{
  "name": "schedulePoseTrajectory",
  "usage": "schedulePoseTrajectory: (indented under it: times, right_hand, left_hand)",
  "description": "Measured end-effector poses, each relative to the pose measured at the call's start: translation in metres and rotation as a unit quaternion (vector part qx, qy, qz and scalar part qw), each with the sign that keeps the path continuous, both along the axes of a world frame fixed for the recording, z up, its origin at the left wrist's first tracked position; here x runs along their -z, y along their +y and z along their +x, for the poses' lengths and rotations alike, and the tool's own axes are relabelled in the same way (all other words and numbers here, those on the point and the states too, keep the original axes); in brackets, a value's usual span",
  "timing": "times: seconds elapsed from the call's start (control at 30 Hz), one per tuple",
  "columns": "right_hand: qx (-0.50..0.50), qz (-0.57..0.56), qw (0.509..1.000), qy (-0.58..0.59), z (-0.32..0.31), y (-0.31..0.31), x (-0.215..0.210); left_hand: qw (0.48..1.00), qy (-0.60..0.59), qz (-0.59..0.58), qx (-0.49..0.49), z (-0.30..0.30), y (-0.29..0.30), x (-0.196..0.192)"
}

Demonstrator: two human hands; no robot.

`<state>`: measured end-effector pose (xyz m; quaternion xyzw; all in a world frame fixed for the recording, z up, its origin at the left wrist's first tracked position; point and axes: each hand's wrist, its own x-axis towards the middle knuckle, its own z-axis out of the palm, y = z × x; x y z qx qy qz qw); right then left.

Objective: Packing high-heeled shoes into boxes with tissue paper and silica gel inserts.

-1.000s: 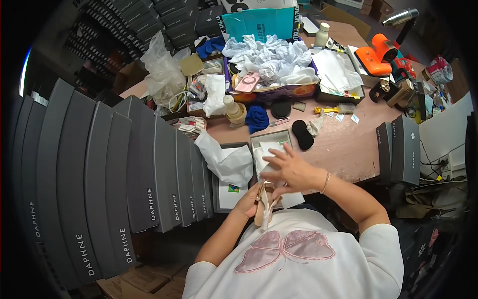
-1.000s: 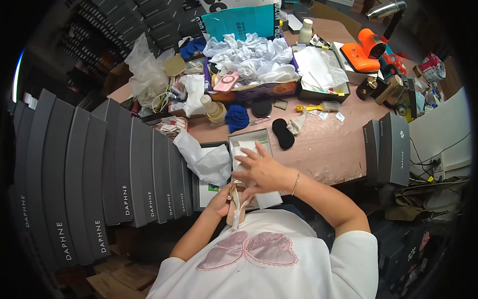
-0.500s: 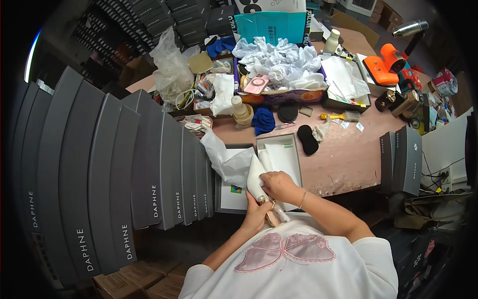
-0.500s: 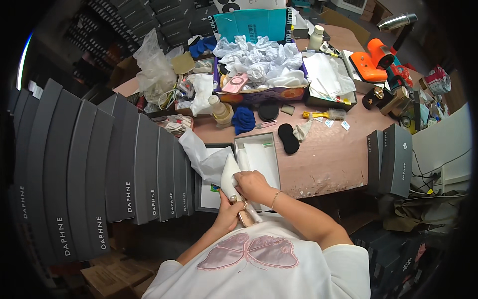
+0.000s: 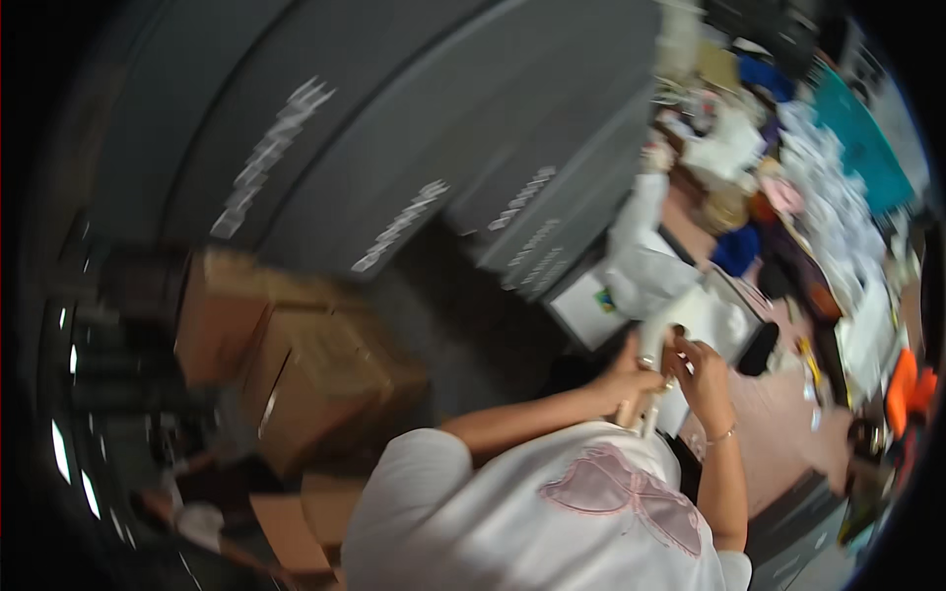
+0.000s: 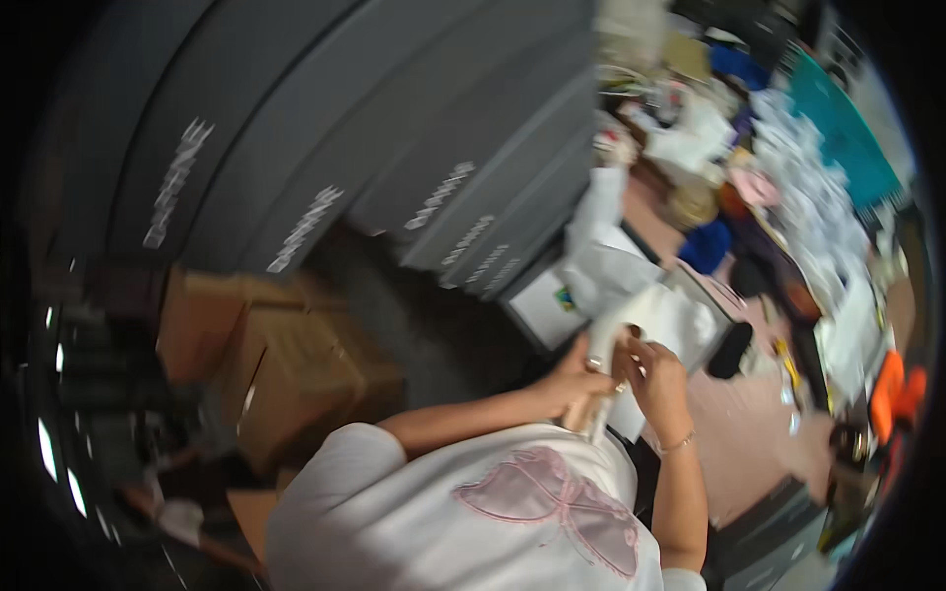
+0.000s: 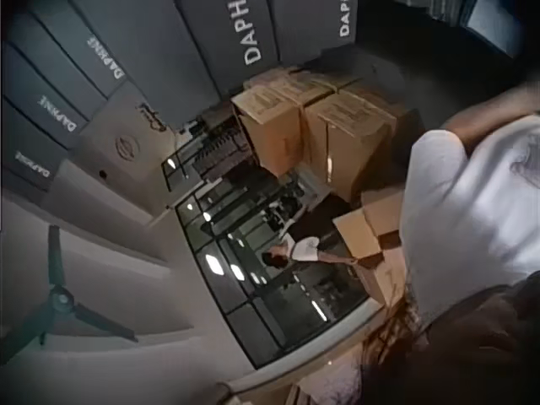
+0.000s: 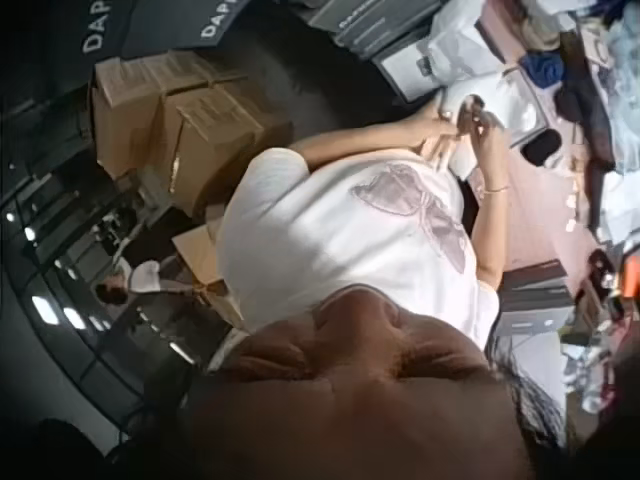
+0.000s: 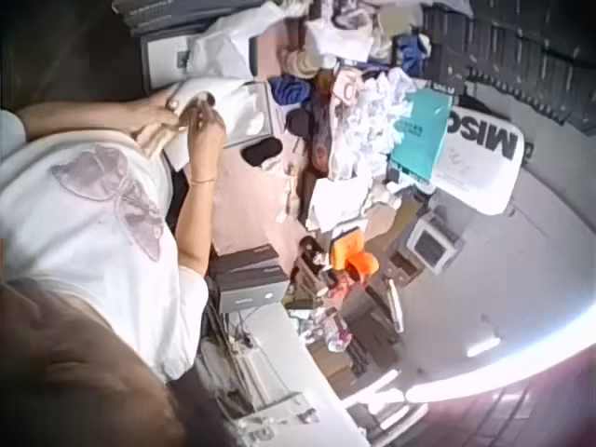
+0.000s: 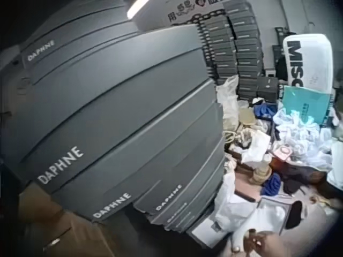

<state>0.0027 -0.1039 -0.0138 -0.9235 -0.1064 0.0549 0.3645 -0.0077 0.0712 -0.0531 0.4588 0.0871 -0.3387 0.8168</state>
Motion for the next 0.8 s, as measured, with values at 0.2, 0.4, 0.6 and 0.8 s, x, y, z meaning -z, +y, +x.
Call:
schedulePoseTrajectory:
  times: [0.2,0.4,0.6,0.8]
  right_hand:
    - [-0.058,0.036,0.998,0.013,-0.005,-0.003,0.001]
    - [-0.132,0.073,0.979,0.139,-0.011,0.012,0.034]
    - [0.014,0.257,0.932,0.254,0.007,0.045,0.072]
    - [0.011,0.247,0.962,0.113,0.02,0.025,0.025]
  left_hand:
    - [0.983,-0.116,0.087,-0.115,-0.033,-0.019,0.011]
    - [0.967,-0.126,0.121,-0.186,-0.049,-0.03,0.022]
    - [0.973,-0.071,0.147,-0.164,-0.052,-0.032,0.009]
    - [0.998,0.028,-0.001,-0.065,-0.003,-0.008,-0.033]
